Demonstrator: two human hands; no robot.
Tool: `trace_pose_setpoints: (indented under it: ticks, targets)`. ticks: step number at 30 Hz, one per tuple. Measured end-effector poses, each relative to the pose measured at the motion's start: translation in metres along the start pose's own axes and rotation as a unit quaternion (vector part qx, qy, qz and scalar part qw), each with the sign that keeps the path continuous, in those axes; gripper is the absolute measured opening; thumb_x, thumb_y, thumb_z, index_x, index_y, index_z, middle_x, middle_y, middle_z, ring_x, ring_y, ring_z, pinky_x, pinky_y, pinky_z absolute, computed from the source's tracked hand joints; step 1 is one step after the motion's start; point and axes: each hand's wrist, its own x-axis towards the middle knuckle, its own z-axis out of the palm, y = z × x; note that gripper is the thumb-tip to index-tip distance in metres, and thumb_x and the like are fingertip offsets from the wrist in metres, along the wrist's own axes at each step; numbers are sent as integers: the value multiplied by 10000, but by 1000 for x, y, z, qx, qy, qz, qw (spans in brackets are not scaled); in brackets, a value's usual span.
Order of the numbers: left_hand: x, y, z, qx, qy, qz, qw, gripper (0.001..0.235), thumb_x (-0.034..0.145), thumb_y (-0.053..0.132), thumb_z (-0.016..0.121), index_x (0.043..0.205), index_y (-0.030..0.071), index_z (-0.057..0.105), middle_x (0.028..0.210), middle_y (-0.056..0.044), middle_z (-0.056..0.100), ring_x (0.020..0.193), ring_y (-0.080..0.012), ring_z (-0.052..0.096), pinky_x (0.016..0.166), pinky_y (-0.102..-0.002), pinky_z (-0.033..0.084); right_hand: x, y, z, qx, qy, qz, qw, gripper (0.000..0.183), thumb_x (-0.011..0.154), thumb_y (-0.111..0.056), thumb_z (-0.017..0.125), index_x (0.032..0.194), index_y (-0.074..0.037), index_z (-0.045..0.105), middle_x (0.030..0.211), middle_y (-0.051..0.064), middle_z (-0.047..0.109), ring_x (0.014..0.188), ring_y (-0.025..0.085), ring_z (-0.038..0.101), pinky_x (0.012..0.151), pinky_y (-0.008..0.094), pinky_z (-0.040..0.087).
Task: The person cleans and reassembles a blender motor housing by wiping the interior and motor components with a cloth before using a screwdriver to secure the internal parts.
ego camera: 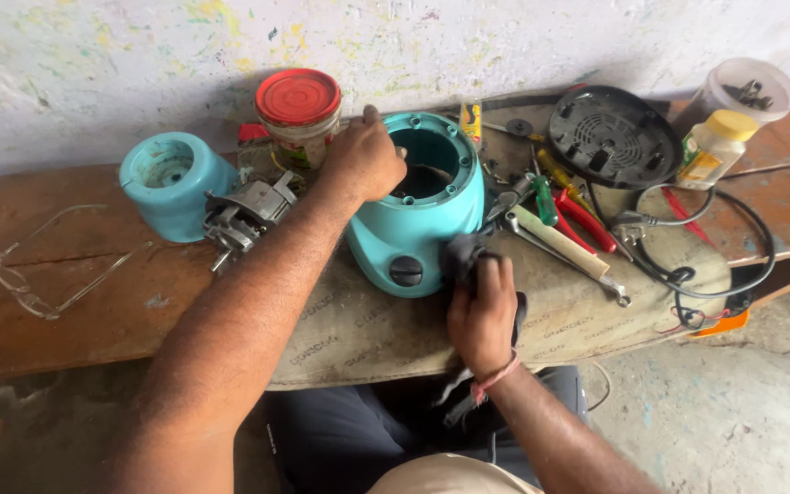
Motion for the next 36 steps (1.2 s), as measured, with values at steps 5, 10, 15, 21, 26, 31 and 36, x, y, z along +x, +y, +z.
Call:
trace_pose_setpoints:
  ticks: [5, 10, 15, 21, 26, 31, 36]
  targets:
    - [3, -2, 0, 25, -8, 31, 999, 876, 935, 309, 678, 1528, -121, 195, 1477, -332, 432, 1355, -426, 480, 1106, -485, 408, 49, 48, 20, 33, 30, 32, 998, 189, 852, 83, 495, 975, 20, 624, 898, 233, 666, 831, 448, 663, 742, 481, 527]
    - [-2, 3, -3, 9, -8, 5, 1000, 860, 942, 294, 665, 1542, -111, 201, 1471, -329, 449, 1348, -424, 497, 1113, -471, 428, 126, 106, 33, 33, -91, 61, 993, 227, 779, 57, 556, 976, 30, 666, 879, 288, 691, 844, 466, 695, 717, 486, 545]
    - [-2, 6, -2, -11, 1, -14, 1000, 825, 970, 308, 635, 1551, -110, 225, 1438, -328, 504, 1321, -429, 538, 1105, -476, 450, 50, 53, 10, -37, -25, 31, 999, 157, 825, 74, 543, 976, 40, 563, 893, 281, 619, 885, 509, 607, 769, 550, 468]
    - [-2, 1, 3, 0, -5, 21, 1000, 889, 928, 319, 689, 1543, -114, 216, 1450, -325, 484, 1339, -429, 510, 1117, -469, 428, 21, 30, 8, -36, 6, 10, 999, 309, 759, 92, 514, 1055, 41, 582, 982, 292, 614, 922, 499, 590, 786, 541, 488]
    - [0, 1, 0, 3, -13, 1, 1000, 884, 921, 295, 688, 1548, -93, 201, 1498, -316, 425, 1366, -420, 476, 1122, -464, 415, 138, 116, 43, 66, -100, 80, 990, 313, 777, 41, 544, 1031, 21, 725, 873, 244, 703, 827, 391, 715, 740, 459, 544]
    - [0, 5, 6, -18, 2, -5, 1000, 853, 944, 316, 658, 1547, -103, 224, 1448, -327, 483, 1341, -431, 510, 1113, -477, 430, 101, 84, 40, 63, 17, 74, 995, 419, 811, 44, 453, 1174, 26, 661, 985, 249, 687, 900, 430, 661, 828, 455, 546]
    - [-1, -1, 5, 6, 15, 20, 1000, 875, 924, 343, 682, 1532, -112, 249, 1435, -342, 491, 1324, -447, 521, 1113, -490, 423, 17, -8, 5, -9, 37, -50, 998, 331, 781, 67, 505, 1109, 51, 552, 1095, 278, 543, 1014, 488, 540, 888, 515, 480]
